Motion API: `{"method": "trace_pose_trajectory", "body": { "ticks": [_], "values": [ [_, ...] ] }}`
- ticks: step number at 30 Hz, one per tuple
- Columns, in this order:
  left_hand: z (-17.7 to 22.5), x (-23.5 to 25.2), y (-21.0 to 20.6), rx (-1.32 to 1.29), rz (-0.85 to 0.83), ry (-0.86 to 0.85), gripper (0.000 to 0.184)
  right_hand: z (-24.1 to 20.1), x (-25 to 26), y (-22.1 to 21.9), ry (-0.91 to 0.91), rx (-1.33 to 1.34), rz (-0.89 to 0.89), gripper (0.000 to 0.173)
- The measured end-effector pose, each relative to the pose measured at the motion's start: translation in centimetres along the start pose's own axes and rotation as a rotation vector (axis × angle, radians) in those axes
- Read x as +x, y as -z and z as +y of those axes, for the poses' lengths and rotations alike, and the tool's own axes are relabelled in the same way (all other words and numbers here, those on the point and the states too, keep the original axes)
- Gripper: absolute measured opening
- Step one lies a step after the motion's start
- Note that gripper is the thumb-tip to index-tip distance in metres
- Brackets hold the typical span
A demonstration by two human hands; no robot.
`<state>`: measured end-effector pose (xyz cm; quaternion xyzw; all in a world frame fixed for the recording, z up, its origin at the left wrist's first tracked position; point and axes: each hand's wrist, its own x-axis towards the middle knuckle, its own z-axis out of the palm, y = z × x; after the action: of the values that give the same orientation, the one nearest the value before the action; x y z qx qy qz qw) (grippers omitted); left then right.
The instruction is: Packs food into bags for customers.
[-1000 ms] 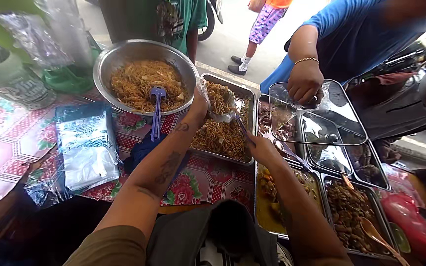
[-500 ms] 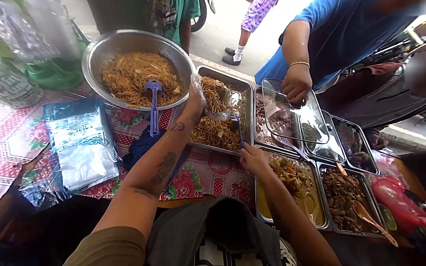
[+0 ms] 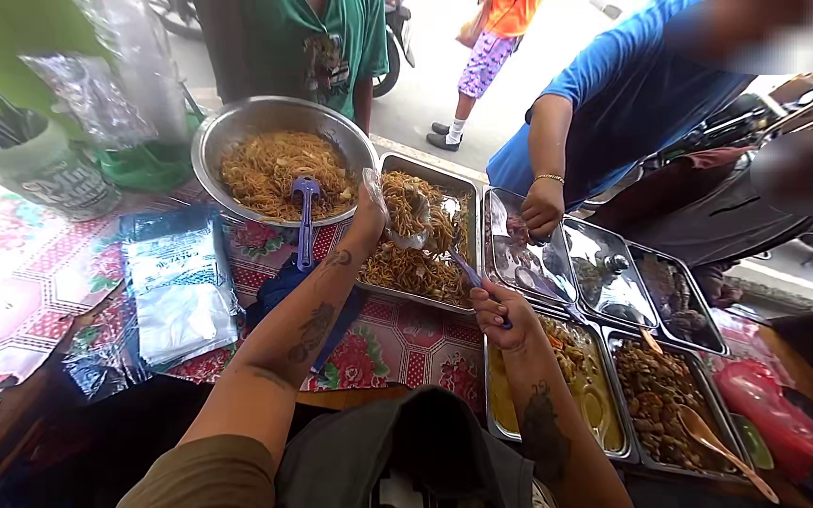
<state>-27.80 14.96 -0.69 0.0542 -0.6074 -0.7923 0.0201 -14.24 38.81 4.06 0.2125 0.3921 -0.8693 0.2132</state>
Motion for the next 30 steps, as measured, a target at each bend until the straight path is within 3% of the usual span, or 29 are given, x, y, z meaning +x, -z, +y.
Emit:
{"method": "trace_pose_trajectory", "body": {
  "ticks": [12, 17, 21, 25, 27, 30],
  "values": [
    [-1.6, 0.6, -2.5, 0.059, -0.055, -0.029, 0.058, -5.1, -3.7, -3.2, 0.198, -0.027, -0.189, 0.039],
    [-1.0, 1.0, -4.4, -0.009, -0.107, 0.093, 0.060, -5.5, -4.0, -3.5, 0.198, -0.110, -0.301, 0.038],
    [-1.0, 2.1, -5.4, -0.140, -0.169, 0.136, 0.054, -3.9, -3.6, -4.6, 0.271, -0.644, -0.006, 0.035],
    [-1.6, 2.8, -5.4, -0.196, -0.222, 0.132, 0.049, -2.3, -2.4, -4.2, 0.646, -1.495, 0.252, 0.041],
    [-2.0, 3.1, -5.3, -0.214, -0.251, 0.141, 0.051, -2.6, -2.7, -3.9, 0.765, -1.665, 0.277, 0.044],
    [-1.5, 2.6, -5.1, -0.238, -0.291, 0.155, 0.045, -3.5, -2.5, -3.0, 0.938, -1.640, 0.324, 0.044]
  ]
}}
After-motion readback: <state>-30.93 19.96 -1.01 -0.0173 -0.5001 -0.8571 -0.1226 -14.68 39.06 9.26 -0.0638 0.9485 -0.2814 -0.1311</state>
